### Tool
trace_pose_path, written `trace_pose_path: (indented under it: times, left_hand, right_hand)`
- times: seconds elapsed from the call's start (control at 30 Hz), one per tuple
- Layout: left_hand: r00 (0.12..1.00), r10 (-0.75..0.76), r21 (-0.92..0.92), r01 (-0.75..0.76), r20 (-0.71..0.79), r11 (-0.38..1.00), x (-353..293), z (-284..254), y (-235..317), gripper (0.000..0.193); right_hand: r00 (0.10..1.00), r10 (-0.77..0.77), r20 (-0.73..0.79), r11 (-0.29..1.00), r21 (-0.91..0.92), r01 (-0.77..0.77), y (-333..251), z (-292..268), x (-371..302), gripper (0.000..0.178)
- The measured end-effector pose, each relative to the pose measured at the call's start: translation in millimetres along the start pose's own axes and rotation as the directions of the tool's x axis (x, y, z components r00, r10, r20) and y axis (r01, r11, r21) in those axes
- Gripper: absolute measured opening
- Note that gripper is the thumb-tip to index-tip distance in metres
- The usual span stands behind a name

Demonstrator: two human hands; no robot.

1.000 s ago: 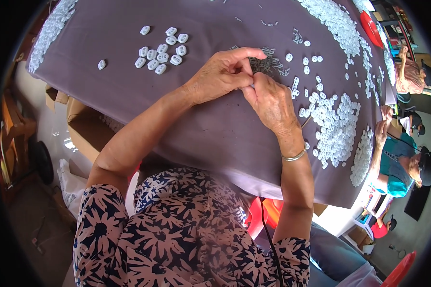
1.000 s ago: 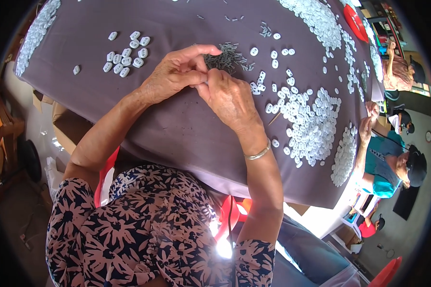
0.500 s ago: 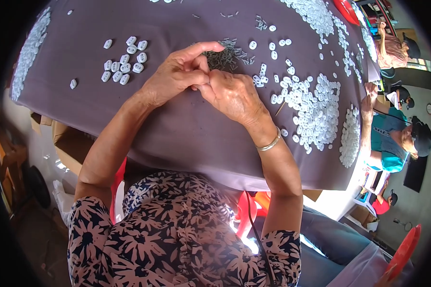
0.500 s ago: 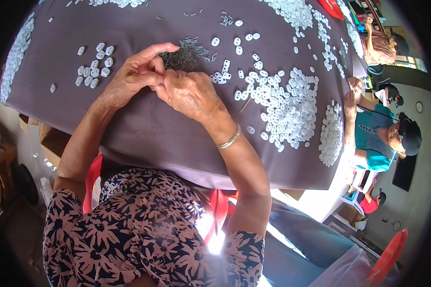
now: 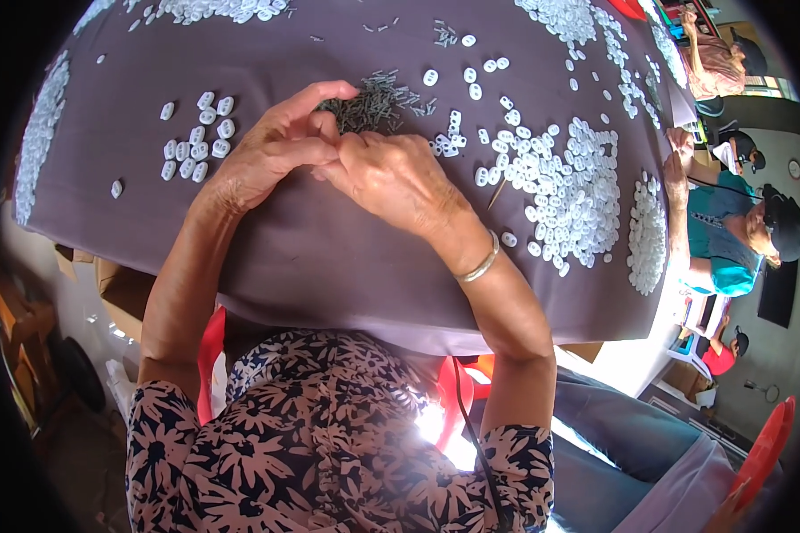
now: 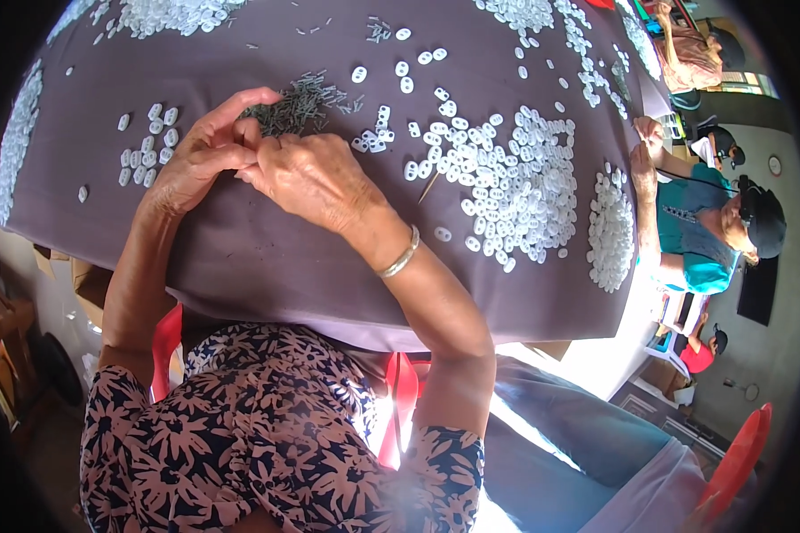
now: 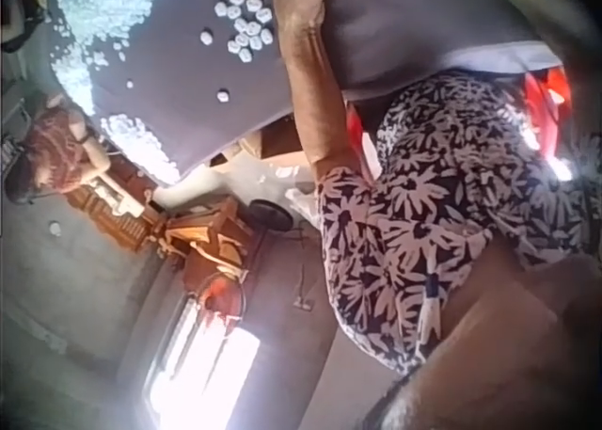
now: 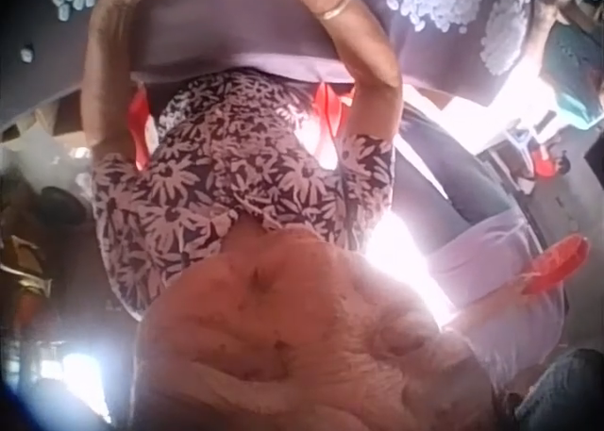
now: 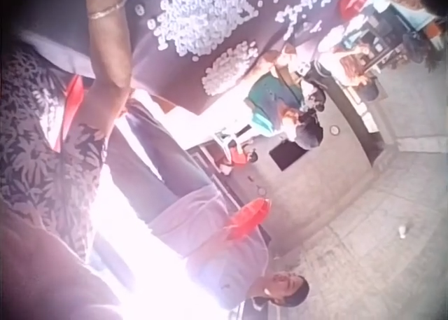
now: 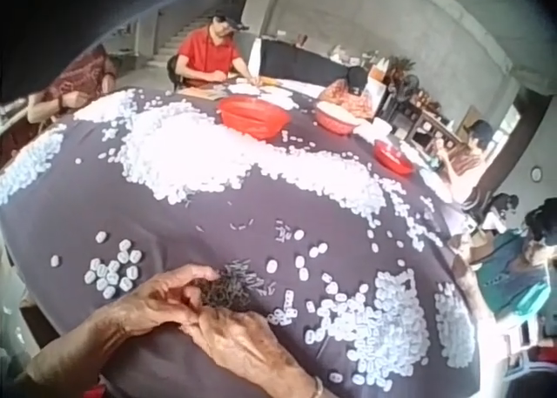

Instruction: The person assembles plastic cord locks by hand, picking up small metal pins and plastic components from the table and inserting the pins into the plastic pieces.

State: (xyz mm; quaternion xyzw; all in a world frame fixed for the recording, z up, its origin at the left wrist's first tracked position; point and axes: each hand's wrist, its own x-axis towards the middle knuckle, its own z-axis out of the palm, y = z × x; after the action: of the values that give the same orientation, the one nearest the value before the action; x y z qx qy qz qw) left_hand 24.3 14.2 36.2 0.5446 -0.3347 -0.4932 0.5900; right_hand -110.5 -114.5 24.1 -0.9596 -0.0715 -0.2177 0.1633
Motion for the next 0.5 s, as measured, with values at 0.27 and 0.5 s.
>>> trace_pose_path:
  times: [0.27,0.5]
  left_hand:
    - [0.982,0.077,0.168,-0.048,-0.17,0.985,-12.9,-4.5,-0.3,0.037]
    - [0.833,0.422,0.762,-0.001,-0.358,0.648,-56.7,-39.6,6.4,0.009]
  right_hand:
    - [0.994,0.097,-0.044,0.995,-0.004,-0.098,-8.0,-2.0,0.1,0.051]
    - [0.962,0.103,-0.254,0.994,-0.004,-0.107,15.5,0.0,-3.1,0.015]
